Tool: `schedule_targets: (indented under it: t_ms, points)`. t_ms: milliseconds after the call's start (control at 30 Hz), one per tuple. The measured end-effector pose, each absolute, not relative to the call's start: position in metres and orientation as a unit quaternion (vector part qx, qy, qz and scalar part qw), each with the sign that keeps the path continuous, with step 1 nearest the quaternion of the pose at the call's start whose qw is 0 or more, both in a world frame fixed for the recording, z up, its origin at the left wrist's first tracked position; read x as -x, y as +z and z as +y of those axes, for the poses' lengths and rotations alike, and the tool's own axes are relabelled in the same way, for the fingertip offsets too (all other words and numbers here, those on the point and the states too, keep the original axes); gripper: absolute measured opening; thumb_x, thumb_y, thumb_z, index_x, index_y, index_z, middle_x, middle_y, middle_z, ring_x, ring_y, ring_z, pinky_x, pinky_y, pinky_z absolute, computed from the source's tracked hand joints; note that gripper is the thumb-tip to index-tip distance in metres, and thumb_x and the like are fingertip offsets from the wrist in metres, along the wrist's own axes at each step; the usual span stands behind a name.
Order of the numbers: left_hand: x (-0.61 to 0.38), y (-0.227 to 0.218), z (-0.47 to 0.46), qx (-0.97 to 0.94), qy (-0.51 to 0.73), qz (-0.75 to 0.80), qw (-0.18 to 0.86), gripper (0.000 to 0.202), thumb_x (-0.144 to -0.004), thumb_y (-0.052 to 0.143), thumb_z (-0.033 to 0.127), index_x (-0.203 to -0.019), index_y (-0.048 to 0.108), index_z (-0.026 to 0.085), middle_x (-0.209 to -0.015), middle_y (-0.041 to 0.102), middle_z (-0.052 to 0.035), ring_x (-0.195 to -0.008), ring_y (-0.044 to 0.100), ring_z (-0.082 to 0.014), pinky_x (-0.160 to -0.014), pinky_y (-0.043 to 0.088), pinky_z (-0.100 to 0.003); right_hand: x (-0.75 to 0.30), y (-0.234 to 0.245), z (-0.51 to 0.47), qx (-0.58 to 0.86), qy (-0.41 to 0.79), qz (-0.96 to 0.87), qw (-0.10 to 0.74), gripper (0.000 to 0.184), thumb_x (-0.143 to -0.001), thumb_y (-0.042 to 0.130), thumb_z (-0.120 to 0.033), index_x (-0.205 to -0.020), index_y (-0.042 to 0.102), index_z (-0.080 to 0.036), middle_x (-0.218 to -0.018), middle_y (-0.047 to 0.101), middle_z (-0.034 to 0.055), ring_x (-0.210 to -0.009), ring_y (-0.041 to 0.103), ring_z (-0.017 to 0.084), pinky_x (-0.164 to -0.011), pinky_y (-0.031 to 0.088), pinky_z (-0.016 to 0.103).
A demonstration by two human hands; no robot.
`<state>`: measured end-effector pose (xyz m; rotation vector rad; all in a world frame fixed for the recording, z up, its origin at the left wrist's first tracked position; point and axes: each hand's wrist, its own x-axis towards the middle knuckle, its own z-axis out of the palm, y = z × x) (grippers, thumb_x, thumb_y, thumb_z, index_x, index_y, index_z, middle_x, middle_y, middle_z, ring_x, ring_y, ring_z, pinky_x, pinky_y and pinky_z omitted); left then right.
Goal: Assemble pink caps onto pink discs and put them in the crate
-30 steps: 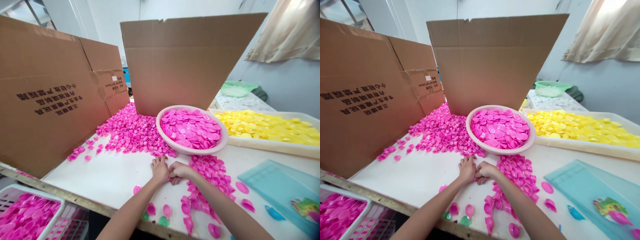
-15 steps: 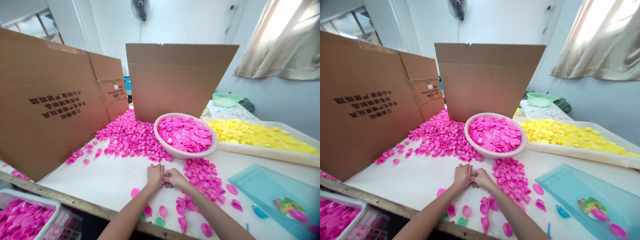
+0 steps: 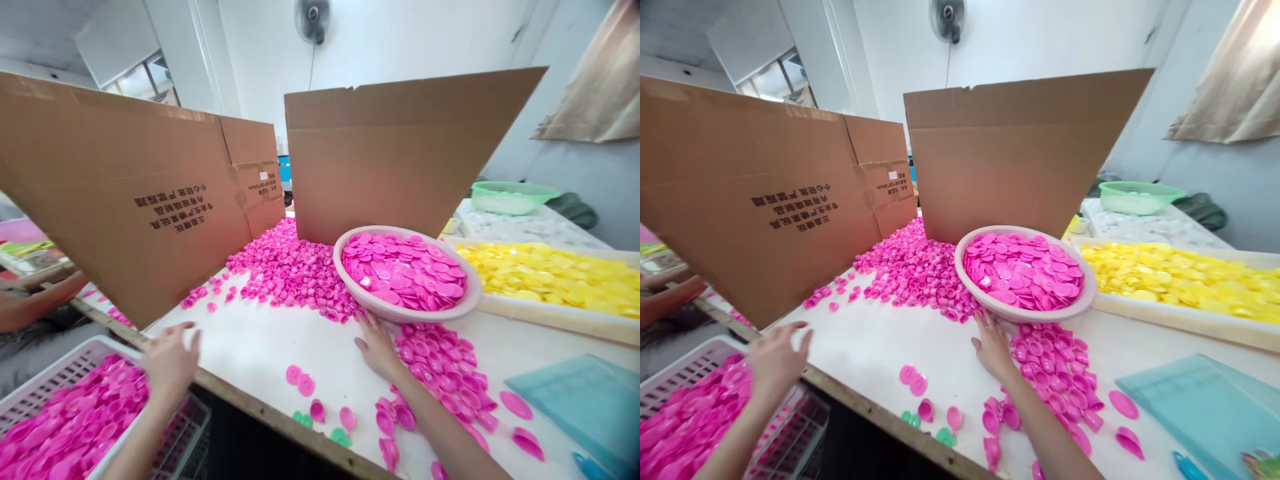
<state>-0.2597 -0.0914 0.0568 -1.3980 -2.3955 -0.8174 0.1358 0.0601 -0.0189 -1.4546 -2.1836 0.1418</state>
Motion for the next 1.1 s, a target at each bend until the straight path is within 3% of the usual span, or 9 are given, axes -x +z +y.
schedule_targets:
  t_ms: [67,200,333,467,567,733,833,933,1100]
  points:
    - [0.218,0.045,-0.088,0.626,-0.262,-0.734,0.021,0.026,-0.076,0.042,0.035,-0.094,0.054,0.02,-0.096,0.055,-0.0062,-0.091,0.049,-0.0203,-0.081,0.035,-0.031,-0.138,-0.022,0.065,0.545,0.03,-0.803,0.239,0.056,-0.075,0.044,-0.018,-0.129,0.029,-0.019,-0.135,0.025,0.0095,-0.121,0.026,0.025,-0.095,0.025,0.041]
    - [0.141,0.021,-0.074,0.773,-0.191,-0.587,-0.143,0.026,-0.073,0.05,0.029,-0.098,0.054,0.026,-0.1,0.053,-0.0025,-0.089,0.049,-0.0163,-0.081,0.037,-0.026,-0.14,-0.018,0.061,0.551,0.027,-0.799,0.24,0.038,-0.077,0.042,-0.018,-0.115,0.047,-0.016,-0.113,0.047,0.0121,-0.104,0.044,0.023,-0.089,0.031,0.034]
    - [0.119,0.008,-0.065,0.764,-0.169,-0.604,-0.151,0.022,-0.074,0.049,0.026,-0.093,0.057,0.022,-0.094,0.054,-0.0041,-0.086,0.05,-0.016,-0.078,0.037,-0.025,-0.141,-0.008,0.051,0.526,0.067,-0.805,0.266,0.026,-0.075,0.043,-0.015,-0.096,0.057,-0.014,-0.095,0.054,0.0108,-0.091,0.049,0.02,-0.084,0.036,0.03]
    - [0.119,0.008,-0.058,0.734,-0.195,-0.635,-0.14,0.024,-0.081,0.037,0.031,-0.09,0.057,0.02,-0.087,0.057,-0.0045,-0.082,0.052,-0.0153,-0.074,0.037,-0.024,-0.131,-0.002,0.036,0.479,0.166,-0.8,0.323,0.035,-0.066,0.045,-0.009,-0.101,0.052,-0.013,-0.093,0.053,0.0086,-0.081,0.053,0.015,-0.073,0.042,0.025]
    - [0.114,0.013,-0.05,0.698,-0.246,-0.655,-0.15,0.028,-0.084,0.031,0.03,-0.085,0.057,0.02,-0.079,0.06,-0.0034,-0.075,0.054,-0.0144,-0.069,0.037,-0.023,-0.121,0.0,0.024,0.471,0.239,-0.79,0.31,0.036,-0.062,0.047,-0.009,-0.098,0.051,-0.014,-0.083,0.056,0.0046,-0.065,0.053,0.012,-0.059,0.043,0.021]
    - [0.089,0.017,-0.035,0.668,-0.395,-0.602,-0.188,0.023,-0.082,0.034,0.029,-0.081,0.054,0.019,-0.071,0.059,-0.0007,-0.063,0.052,-0.0118,-0.061,0.036,-0.022,-0.117,0.004,0.015,0.476,0.184,-0.821,0.258,0.019,-0.065,0.046,-0.011,-0.074,0.063,-0.015,-0.078,0.055,0.0063,-0.075,0.053,0.015,-0.074,0.04,0.027]
    - [0.067,0.015,-0.028,0.642,-0.459,-0.574,-0.219,0.023,-0.08,0.038,0.033,-0.077,0.055,0.018,-0.073,0.058,-0.0011,-0.067,0.052,-0.0117,-0.063,0.037,-0.022,-0.12,0.013,0.016,0.464,0.225,-0.812,0.274,0.025,-0.066,0.052,-0.018,-0.089,0.063,-0.015,-0.084,0.056,0.007,-0.073,0.054,0.015,-0.073,0.042,0.027]
    - [0.046,0.013,-0.02,0.611,-0.486,-0.55,-0.295,0.024,-0.079,0.039,0.035,-0.079,0.055,0.017,-0.07,0.057,-0.0007,-0.062,0.05,-0.0107,-0.059,0.038,-0.021,-0.124,0.022,0.018,0.442,0.35,-0.755,0.334,0.037,-0.07,0.053,-0.031,-0.104,0.056,-0.016,-0.094,0.056,0.0077,-0.066,0.055,0.013,-0.062,0.045,0.026]
    - [0.024,0.009,-0.009,0.598,-0.48,-0.548,-0.335,0.02,-0.076,0.043,0.031,-0.085,0.054,0.016,-0.063,0.054,0.0013,-0.055,0.048,-0.0089,-0.052,0.036,-0.019,-0.123,0.015,0.022,0.43,0.523,-0.627,0.385,0.029,-0.07,0.055,-0.032,-0.091,0.053,-0.013,-0.057,0.057,-0.0009,-0.046,0.054,0.011,-0.045,0.044,0.022]
